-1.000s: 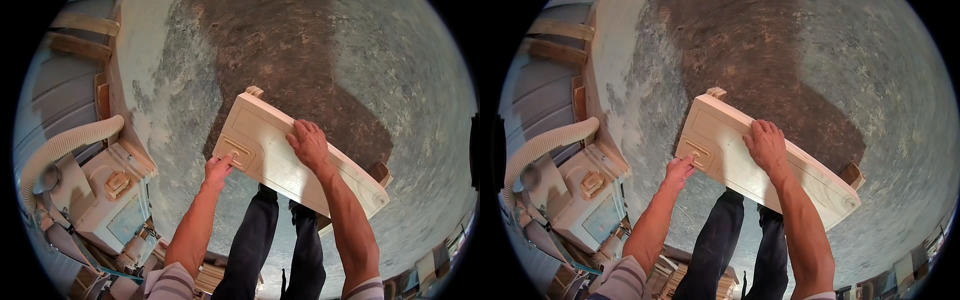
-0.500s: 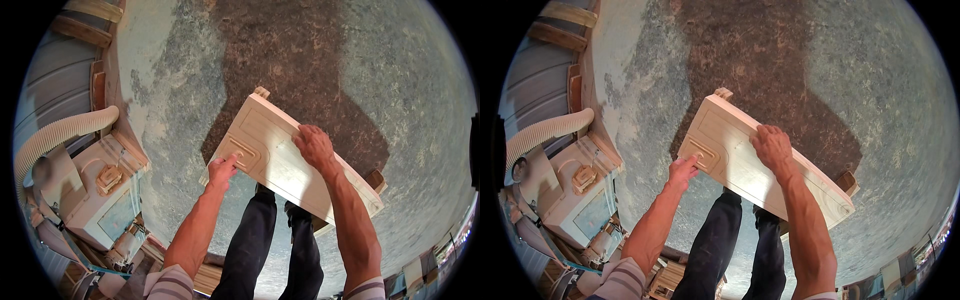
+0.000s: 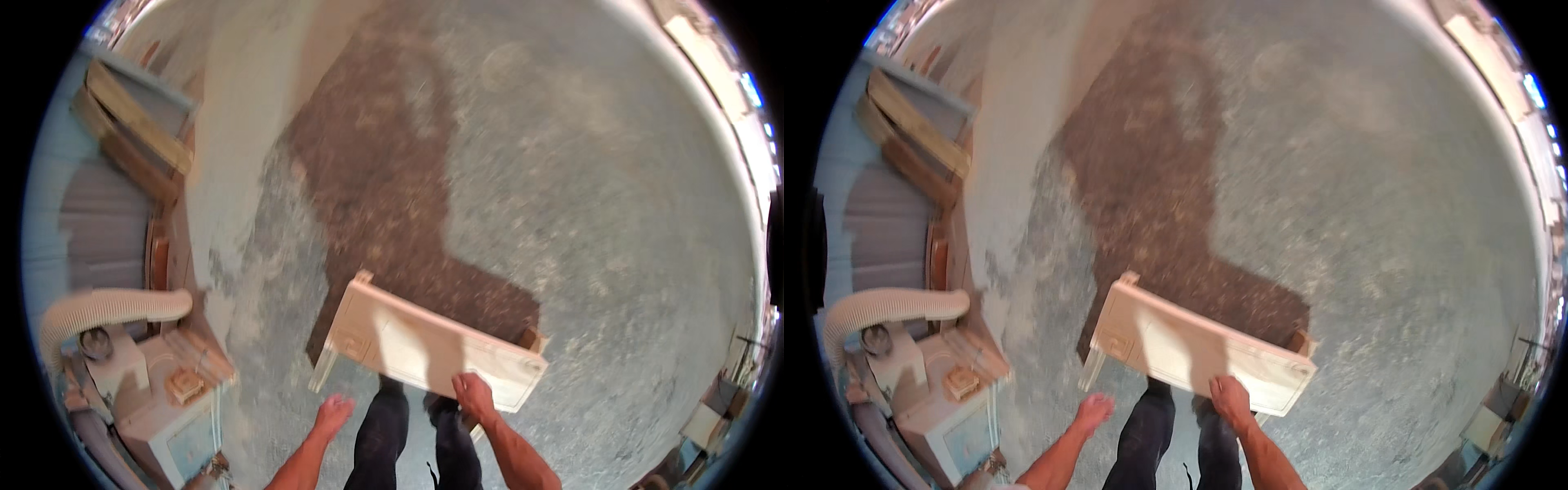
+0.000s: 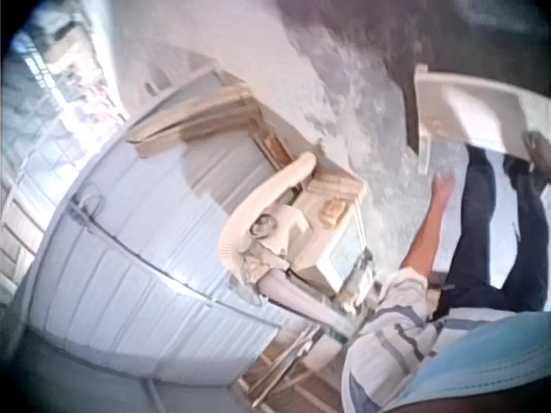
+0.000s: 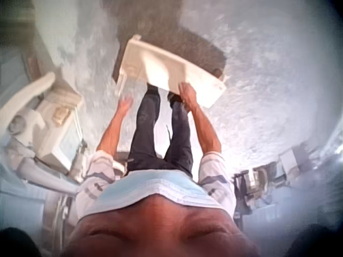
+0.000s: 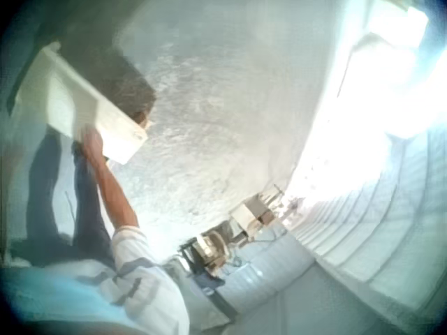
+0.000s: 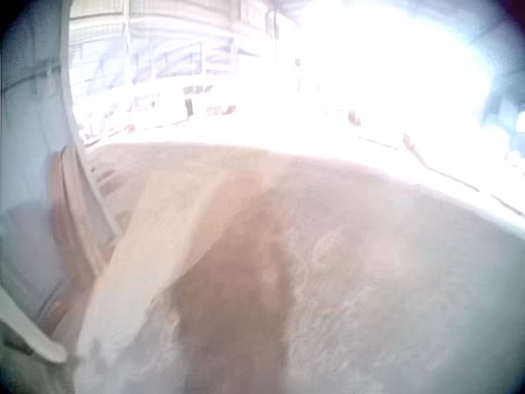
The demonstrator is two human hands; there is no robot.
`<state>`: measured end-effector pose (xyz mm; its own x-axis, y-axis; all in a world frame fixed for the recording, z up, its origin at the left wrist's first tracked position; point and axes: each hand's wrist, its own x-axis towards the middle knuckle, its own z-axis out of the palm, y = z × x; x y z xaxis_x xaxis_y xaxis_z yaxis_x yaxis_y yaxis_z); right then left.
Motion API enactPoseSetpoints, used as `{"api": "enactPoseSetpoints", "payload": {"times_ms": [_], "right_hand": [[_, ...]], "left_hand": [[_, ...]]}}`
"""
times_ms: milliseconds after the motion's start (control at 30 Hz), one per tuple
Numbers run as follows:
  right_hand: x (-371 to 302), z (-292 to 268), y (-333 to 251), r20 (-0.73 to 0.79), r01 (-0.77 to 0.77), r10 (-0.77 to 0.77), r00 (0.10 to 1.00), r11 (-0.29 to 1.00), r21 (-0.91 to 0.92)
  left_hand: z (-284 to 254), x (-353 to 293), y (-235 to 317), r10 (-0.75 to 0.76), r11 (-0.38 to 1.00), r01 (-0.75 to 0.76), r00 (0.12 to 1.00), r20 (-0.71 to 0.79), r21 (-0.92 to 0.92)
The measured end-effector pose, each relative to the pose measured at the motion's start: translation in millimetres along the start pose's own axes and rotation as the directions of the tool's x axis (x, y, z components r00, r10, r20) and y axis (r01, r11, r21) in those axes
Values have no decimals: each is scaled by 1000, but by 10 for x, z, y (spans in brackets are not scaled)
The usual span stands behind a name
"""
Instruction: The person repeatedly sands a rectangular wooden panel with carved edges on a belt sander. They handle the wood by hand, flipping it to sand different sides and edges, and periodically inspect the surface. The person stacks the finished pieces on a nearby wooden stool.
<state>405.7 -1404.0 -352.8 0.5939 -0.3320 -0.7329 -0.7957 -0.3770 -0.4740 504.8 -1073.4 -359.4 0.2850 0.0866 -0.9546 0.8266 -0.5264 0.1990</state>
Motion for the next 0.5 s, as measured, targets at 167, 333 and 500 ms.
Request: {"api": "enactPoseSetpoints", "payload": {"times_ms": [167, 333, 500], "right_hand": [[-1086, -330, 735, -220, -30, 57, 974, 992, 125], [-1902, -717, 749, -237, -162, 298, 925, 871, 464], [-2699, -775, 553, -361, -18, 218, 907, 875, 483]], "left_hand": [[-46, -732, 231, 96, 995, -91, 988, 120, -50], [-154, -1163, 567, 238, 971, -235, 943, 233, -41], [-389, -817, 698, 390, 921, -346, 820, 419, -180]]}}
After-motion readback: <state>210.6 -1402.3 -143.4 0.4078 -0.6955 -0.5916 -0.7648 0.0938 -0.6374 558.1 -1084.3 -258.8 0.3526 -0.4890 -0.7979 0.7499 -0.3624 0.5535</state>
